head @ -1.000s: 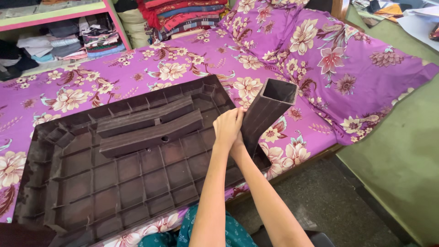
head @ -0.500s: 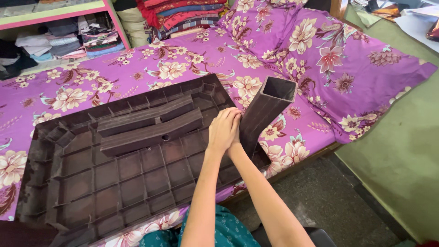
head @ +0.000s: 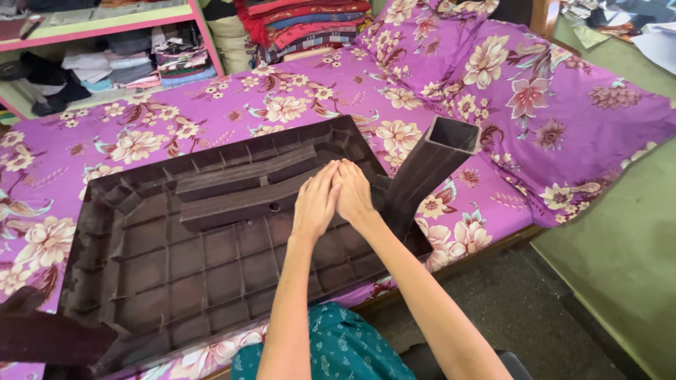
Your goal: The person handles several dark brown hollow wooden furniture components on a floral bedsheet, repeatedly picking up, rotating, and placing them back onto an inverted table base. The person aligns and positions the pieces without using tools, focusing on fitting them into the base structure.
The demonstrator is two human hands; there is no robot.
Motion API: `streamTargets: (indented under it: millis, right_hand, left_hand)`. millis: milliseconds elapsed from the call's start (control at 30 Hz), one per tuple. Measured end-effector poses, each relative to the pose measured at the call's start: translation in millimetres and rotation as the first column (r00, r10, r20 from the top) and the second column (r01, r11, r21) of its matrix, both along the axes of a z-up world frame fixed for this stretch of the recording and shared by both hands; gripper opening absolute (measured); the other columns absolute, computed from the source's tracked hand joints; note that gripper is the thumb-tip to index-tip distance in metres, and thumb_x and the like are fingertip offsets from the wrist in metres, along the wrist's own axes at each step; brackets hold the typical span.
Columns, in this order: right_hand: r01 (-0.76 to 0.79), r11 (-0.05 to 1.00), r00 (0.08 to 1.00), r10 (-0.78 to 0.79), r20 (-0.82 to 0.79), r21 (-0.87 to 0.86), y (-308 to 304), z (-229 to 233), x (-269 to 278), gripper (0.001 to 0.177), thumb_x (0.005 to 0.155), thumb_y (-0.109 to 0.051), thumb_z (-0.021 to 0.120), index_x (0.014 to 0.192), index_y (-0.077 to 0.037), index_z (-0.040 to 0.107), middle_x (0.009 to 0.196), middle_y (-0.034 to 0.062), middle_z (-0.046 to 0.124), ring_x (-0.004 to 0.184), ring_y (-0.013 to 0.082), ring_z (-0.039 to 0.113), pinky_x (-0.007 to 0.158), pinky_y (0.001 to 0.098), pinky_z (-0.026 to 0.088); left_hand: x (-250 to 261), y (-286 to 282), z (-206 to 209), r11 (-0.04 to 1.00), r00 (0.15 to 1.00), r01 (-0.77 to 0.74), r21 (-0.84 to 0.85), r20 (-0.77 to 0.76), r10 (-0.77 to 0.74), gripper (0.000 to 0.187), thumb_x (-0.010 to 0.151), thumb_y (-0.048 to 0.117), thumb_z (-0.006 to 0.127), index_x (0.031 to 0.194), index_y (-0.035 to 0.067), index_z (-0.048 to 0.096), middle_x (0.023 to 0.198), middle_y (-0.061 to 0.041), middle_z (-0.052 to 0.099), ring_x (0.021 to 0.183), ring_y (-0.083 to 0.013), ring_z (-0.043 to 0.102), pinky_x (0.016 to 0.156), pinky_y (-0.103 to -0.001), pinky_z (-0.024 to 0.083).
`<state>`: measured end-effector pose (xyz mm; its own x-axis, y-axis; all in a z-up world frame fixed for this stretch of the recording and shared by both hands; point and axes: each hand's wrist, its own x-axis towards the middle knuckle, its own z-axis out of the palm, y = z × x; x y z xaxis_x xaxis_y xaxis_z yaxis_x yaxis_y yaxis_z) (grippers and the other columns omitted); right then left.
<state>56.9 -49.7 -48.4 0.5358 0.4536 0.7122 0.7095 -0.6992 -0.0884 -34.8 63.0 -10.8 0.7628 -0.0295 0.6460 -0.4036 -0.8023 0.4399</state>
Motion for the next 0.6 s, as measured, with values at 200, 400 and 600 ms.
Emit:
streamTargets:
  millis: [200,400,600]
  right_hand:
    - [-0.067,0.996,0.998,0.065,-0.026,-0.057,33,1,-27,0.058,0.078,-0.021,0.069,0.129,0.007,0.061,0.132,0.0238,0.063,0.130,0.0372,0.054,0.112,0.0455,0.040]
    - [-0.161,0.986,0.979,0.156,-0.129,-0.033,60,-2,-42,0.061,0.078,-0.022,0.073,0.131,0.005,0.057,0.135,0.0222,0.060,0.132,0.0352,0.054,0.110,0.0450,0.041]
    - [-0.191,0.977,0.959,0.164,-0.232,-0.100,82,-32,-39,0.053,0.081,-0.021,0.071,0.126,0.004,0.058,0.145,0.0220,0.052,0.138,0.0338,0.048,0.110,0.0442,0.042]
  left_hand:
    - [-34,40,-3,0.992,0.994,-0.085,0.094,-0.058,0.091,0.050,0.107,0.037,0.044,0.153,0.015,0.046,0.156,-0.006,0.050,0.142,-0.0241,0.048,0.119,-0.050,0.030]
    - [-63,89,-7,0.960,0.977,-0.193,0.200,-0.045,0.206,0.061,0.101,0.041,0.056,0.157,0.024,0.040,0.162,-0.003,0.043,0.147,-0.0207,0.042,0.121,-0.052,0.028]
    - [-77,149,-11,0.885,0.936,-0.324,0.334,-0.021,0.350,0.099,0.076,0.043,0.079,0.160,0.020,0.031,0.166,-0.004,0.030,0.153,-0.0231,0.028,0.123,-0.053,0.022]
